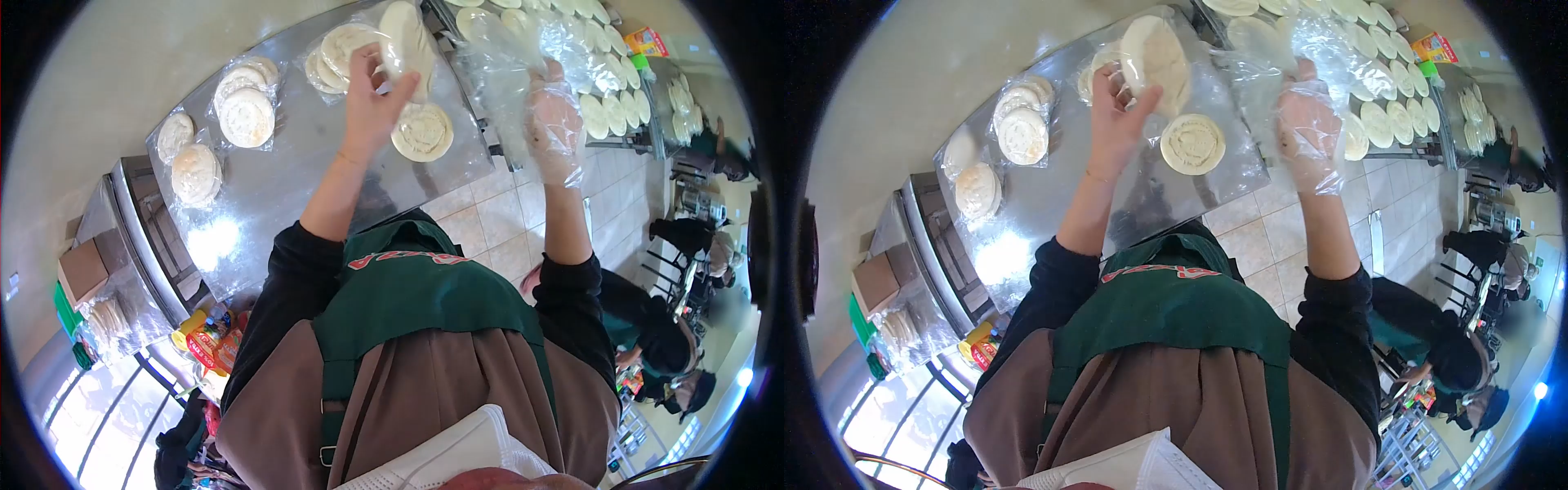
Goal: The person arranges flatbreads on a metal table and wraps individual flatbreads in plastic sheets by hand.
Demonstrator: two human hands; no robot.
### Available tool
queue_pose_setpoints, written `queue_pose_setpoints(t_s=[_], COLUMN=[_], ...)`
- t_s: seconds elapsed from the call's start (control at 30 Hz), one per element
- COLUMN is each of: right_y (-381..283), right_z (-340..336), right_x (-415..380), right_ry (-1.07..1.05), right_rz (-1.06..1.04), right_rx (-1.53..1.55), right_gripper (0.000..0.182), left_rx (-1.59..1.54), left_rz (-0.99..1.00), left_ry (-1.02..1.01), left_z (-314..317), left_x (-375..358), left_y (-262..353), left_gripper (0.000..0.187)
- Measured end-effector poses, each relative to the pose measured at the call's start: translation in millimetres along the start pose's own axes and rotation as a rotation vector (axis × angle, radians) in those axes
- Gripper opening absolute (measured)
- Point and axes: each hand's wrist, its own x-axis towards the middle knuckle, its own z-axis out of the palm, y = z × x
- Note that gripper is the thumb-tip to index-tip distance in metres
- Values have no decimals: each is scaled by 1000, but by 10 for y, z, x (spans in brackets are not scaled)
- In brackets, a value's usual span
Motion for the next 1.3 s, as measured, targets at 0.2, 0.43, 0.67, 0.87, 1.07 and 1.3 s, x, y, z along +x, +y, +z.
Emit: queue_pose_setpoints(t_s=[0.2,0.43,0.67,0.87,1.07,1.3], right_y=[-481,-590,-597,-537,-454,-397], right_z=[136,235,64,22,-47,157], right_x=[-14,-42,-20,-27,-37,-81], right_ry=[180,221,220,163,-12,39], right_rz=[-27,-124,77,-17,3,-9], right_rx=[663,1120,1189,1128,1177,1056], right_gripper=[31,31,29,30,30,29], left_rx=[827,991,855,714,607,286], left_rz=[634,645,872,618,672,481], left_ry=[27,-31,40,-398,-403,-249], left_z=[237,162,-341,-589,-656,-568], left_x=[-409,-525,190,518,648,569], left_y=[115,355,521,778,640,505], left_gripper=[52,46,34,30,17,20])
